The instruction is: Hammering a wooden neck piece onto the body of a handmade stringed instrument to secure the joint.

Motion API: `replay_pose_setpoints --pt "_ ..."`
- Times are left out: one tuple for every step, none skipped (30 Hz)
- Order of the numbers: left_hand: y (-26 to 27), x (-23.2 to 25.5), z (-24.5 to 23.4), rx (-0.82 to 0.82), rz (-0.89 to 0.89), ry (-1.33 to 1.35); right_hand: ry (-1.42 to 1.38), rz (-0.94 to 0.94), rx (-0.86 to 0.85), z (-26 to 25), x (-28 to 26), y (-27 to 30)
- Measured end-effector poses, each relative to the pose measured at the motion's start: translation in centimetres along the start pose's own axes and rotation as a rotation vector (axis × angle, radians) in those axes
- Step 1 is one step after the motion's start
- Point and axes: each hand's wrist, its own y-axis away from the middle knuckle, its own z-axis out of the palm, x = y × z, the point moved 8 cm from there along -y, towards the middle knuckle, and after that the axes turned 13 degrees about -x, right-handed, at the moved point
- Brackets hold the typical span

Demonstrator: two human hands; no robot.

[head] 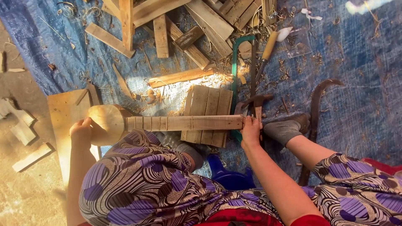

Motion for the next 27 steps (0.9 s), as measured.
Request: replay_pose_setpoints --pt "0.6 0.3 -0.2 0.021 0.031 0.015 0.001 -0.009 -0.009 0.0 0.0 0.0" --pt "1.2 0.7 -0.3 0.041 0.062 0.029 0.001 -0.018 -0.018 0.1 -0.1 0.0" --pt "-0.4 0.0 -0.3 0.042 0.061 0.026 0.000 -0.015 -0.018 0.1 -0.1 0.1" --pt "-1.9 -0.2 -0.5 0.065 0.115 0.003 0.021 -0.040 0.003 0.0 -0.4 0.2" --pt "-3.3 -0.7 -0.8 0.088 0.166 -0.024 0.044 -0.059 0.025 -0.2 -0.4 0.5" --pt "-3.4 -0.7 -0.8 0.089 0.161 -0.032 0.043 -0.050 0.026 -0.2 -0.2 0.9" --pt "-3.7 -0.8 -0.7 0.078 0.114 -0.061 0.091 -0.060 0.033 -0.2 -0.6 1.0" --pt "-3.9 -0.9 -0.5 0.068 0.067 -0.090 0.138 -0.070 0.039 -0.2 -0.9 1.2" --pt "-2.1 -0.4 -0.3 0.067 0.065 -0.093 0.138 -0.067 0.040 -0.4 -0.5 1.0" --pt "-0.2 0.1 -0.2 0.075 0.076 -0.012 0.150 -0.068 0.038 -0.6 -0.1 0.9" --pt "1.7 0.7 -0.2 0.084 0.089 0.074 0.162 -0.074 0.034 -0.6 0.0 0.6" --pt "1.9 0.8 -0.2 0.084 0.089 0.075 0.162 -0.075 0.033 -0.6 0.1 0.6" --pt "2.2 1.0 -0.2 0.084 0.103 0.074 0.171 -0.069 0.036 -0.6 0.0 0.6" --pt "2.4 1.1 -0.2 0.083 0.117 0.072 0.180 -0.063 0.039 -0.6 0.0 0.6" --pt "2.6 1.1 -0.2 0.084 0.115 0.075 0.182 -0.064 0.037 -0.5 -0.3 0.9" --pt "2.7 1.1 -0.2 0.079 0.106 0.090 0.182 -0.058 0.034 -0.4 -0.6 1.1" --pt "2.8 1.1 -0.2 0.076 0.098 0.104 0.180 -0.052 0.031 -0.2 -0.8 1.4" --pt "3.1 0.9 -0.4 0.077 0.098 0.104 0.180 -0.052 0.030 -0.3 -0.6 1.2" --pt "3.4 0.8 -0.5 0.083 0.143 0.142 0.186 -0.051 0.032 -0.4 -0.4 1.0" --pt "3.7 0.8 -0.7 0.088 0.189 0.180 0.192 -0.051 0.033 -0.5 -0.2 0.8" --pt "3.8 0.7 -0.9 0.088 0.192 0.181 0.190 -0.053 0.034 -0.8 0.6 0.2" --pt "3.9 1.0 -0.9 0.089 0.196 0.169 0.166 -0.098 0.035 -1.0 1.0 -0.3" --pt "4.1 1.5 -0.8 0.090 0.200 0.158 0.141 -0.143 0.034 -1.2 1.4 -0.8" --pt "4.3 1.8 -0.8 0.091 0.205 0.146 0.139 -0.146 0.034 -1.2 1.3 -0.8" --pt "4.4 2.0 -1.0 0.094 0.209 0.134 0.140 -0.148 0.033 -1.2 1.3 -0.7" --pt "4.5 2.3 -1.1 0.096 0.213 0.121 0.141 -0.150 0.032 -1.2 1.3 -0.7" --pt "4.7 2.5 -1.2 0.099 0.217 0.111 0.140 -0.153 0.029 -1.2 1.3 -0.9"
